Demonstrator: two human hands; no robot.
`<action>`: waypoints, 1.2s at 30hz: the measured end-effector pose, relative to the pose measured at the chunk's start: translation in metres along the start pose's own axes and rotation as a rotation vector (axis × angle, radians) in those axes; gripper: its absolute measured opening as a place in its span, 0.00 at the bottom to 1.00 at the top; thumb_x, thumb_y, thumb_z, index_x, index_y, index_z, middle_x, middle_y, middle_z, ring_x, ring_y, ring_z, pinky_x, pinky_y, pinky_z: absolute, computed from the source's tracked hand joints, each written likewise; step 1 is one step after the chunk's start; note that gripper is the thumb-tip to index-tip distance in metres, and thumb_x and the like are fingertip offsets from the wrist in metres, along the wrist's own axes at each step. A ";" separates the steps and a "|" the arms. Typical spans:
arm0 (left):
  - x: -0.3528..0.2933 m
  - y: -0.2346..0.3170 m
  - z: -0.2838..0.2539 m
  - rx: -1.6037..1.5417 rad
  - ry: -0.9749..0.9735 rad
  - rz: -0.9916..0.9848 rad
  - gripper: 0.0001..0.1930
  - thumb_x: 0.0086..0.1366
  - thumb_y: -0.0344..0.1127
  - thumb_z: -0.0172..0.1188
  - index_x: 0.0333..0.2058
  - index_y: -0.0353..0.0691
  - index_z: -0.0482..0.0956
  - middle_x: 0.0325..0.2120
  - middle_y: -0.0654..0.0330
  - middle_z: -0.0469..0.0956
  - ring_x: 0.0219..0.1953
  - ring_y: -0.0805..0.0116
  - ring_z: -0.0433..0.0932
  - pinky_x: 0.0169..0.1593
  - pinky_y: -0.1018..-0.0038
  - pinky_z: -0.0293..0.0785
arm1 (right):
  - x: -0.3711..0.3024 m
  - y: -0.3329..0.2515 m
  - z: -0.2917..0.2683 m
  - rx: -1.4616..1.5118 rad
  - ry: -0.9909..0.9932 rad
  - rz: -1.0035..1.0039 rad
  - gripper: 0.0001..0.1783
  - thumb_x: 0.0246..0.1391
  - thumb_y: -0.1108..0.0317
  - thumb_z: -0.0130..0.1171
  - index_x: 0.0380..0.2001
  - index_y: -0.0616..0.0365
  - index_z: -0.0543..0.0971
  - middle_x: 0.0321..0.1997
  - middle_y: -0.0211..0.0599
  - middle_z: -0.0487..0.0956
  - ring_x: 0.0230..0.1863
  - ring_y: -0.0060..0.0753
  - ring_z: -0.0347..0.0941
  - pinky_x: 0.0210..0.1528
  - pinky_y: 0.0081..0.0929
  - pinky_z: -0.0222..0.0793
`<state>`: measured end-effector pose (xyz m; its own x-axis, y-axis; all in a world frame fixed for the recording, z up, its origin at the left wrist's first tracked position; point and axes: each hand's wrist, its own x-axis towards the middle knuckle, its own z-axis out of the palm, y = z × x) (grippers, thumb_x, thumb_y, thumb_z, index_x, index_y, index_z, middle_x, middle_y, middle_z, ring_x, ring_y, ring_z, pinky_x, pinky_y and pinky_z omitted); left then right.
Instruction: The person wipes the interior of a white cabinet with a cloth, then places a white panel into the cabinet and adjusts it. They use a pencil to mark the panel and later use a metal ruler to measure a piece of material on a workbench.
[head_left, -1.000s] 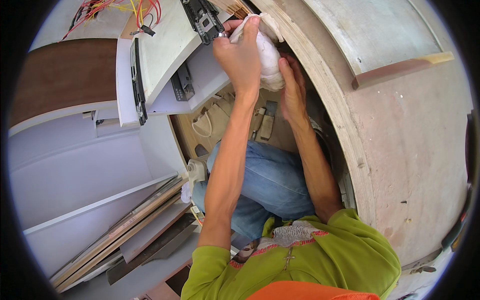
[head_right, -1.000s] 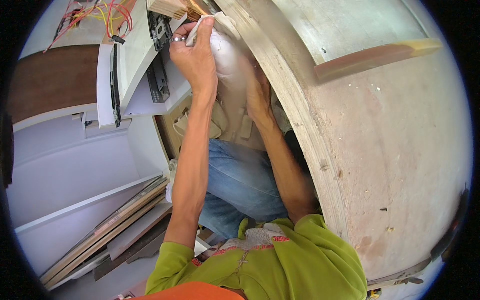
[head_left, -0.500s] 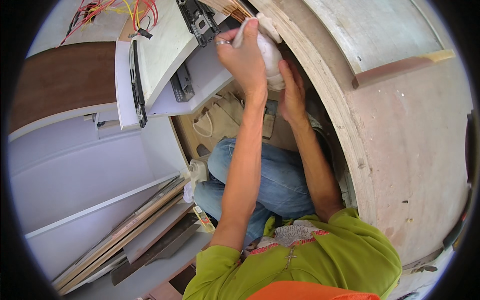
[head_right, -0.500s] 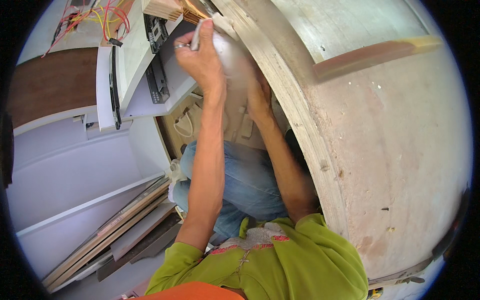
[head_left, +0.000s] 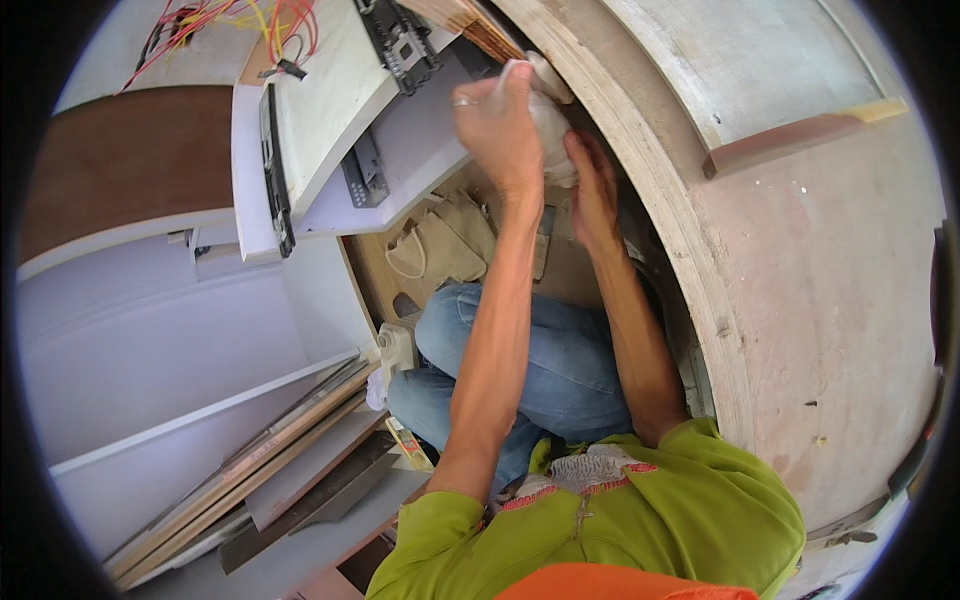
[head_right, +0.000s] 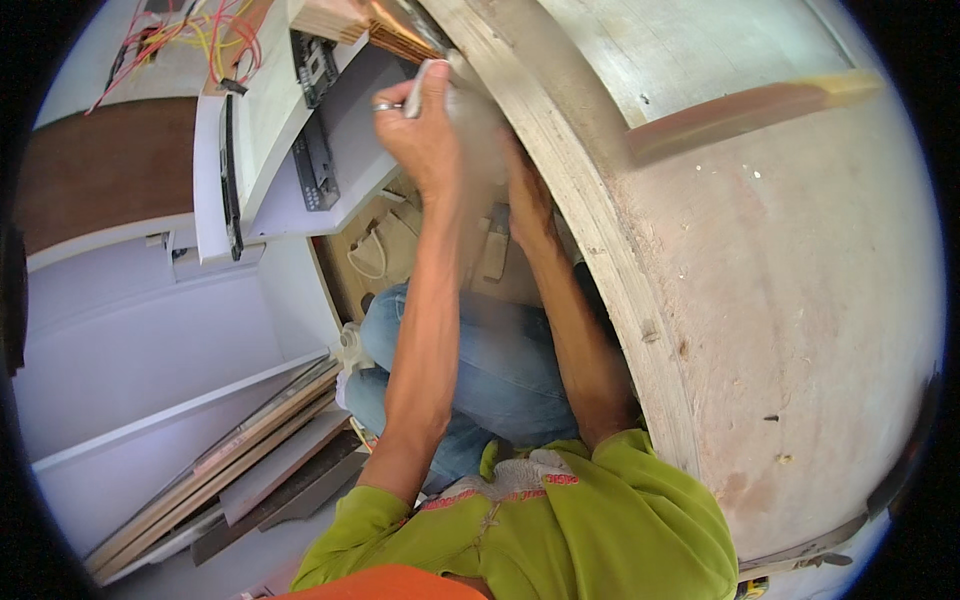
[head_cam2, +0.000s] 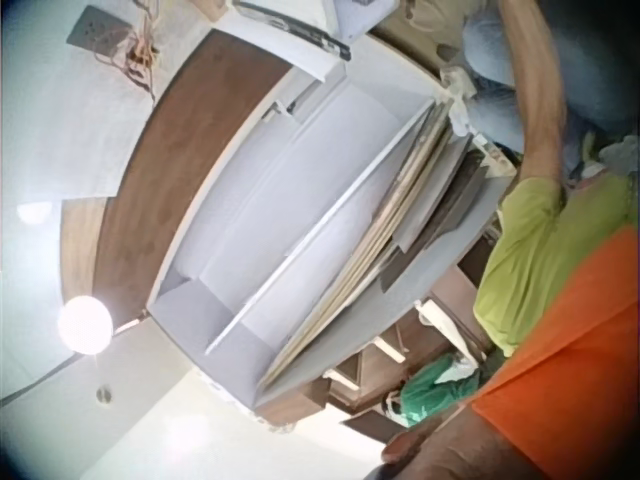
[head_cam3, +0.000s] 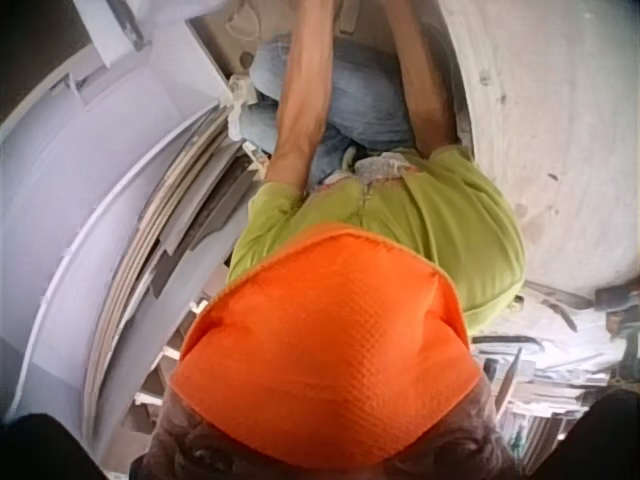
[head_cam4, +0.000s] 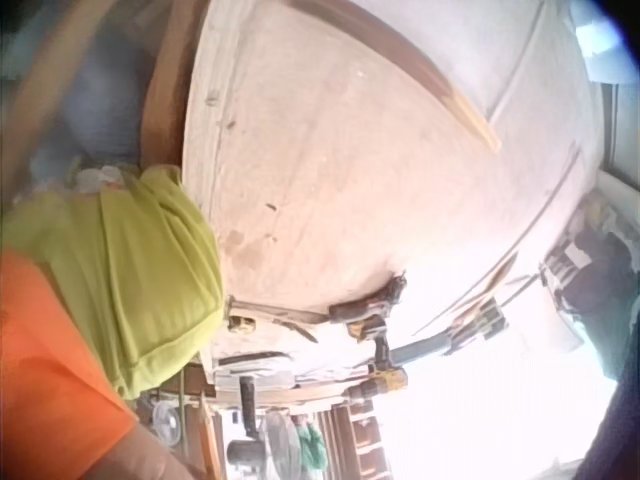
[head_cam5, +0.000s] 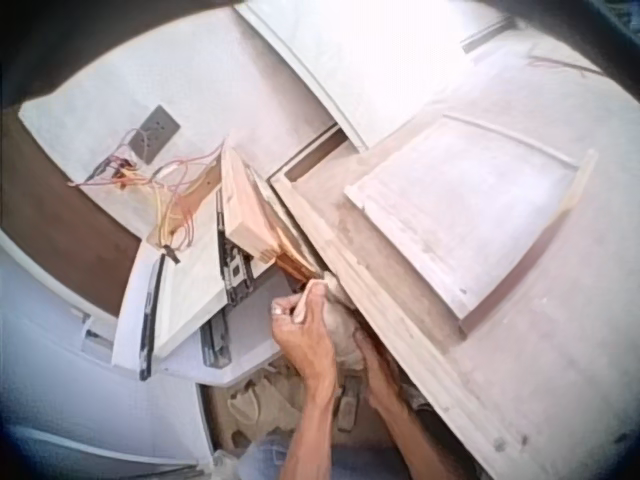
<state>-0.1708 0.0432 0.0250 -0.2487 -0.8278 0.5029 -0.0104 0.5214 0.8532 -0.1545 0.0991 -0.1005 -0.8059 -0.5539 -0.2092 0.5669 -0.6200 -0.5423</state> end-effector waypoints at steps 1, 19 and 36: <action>-0.003 0.004 -0.005 -0.019 0.028 -0.004 0.20 0.61 0.40 0.76 0.31 0.31 0.75 0.27 0.58 0.78 0.30 0.72 0.74 0.36 0.73 0.73 | -0.009 -0.003 0.001 -0.019 -0.013 0.011 0.33 0.66 0.55 0.64 0.65 0.66 0.70 0.65 0.38 0.74 0.66 0.26 0.67 0.70 0.27 0.57; -0.009 -0.004 -0.046 0.271 -0.333 -0.085 0.17 0.63 0.36 0.73 0.40 0.32 0.77 0.30 0.61 0.81 0.29 0.77 0.74 0.32 0.77 0.73 | -0.009 0.012 -0.011 -0.017 -0.107 0.180 0.24 0.67 0.59 0.58 0.59 0.62 0.75 0.59 0.37 0.76 0.62 0.30 0.68 0.68 0.29 0.60; 0.000 -0.010 -0.006 0.258 -0.111 -0.015 0.19 0.57 0.39 0.77 0.30 0.35 0.74 0.24 0.61 0.78 0.25 0.74 0.72 0.30 0.72 0.72 | -0.010 0.002 -0.007 0.024 -0.101 0.133 0.18 0.69 0.59 0.55 0.56 0.57 0.76 0.56 0.31 0.77 0.60 0.26 0.70 0.65 0.30 0.63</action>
<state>-0.1645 0.0365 0.0174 -0.3515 -0.8154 0.4601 -0.2580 0.5567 0.7896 -0.1468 0.1076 -0.1050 -0.7029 -0.6842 -0.1944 0.6724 -0.5501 -0.4952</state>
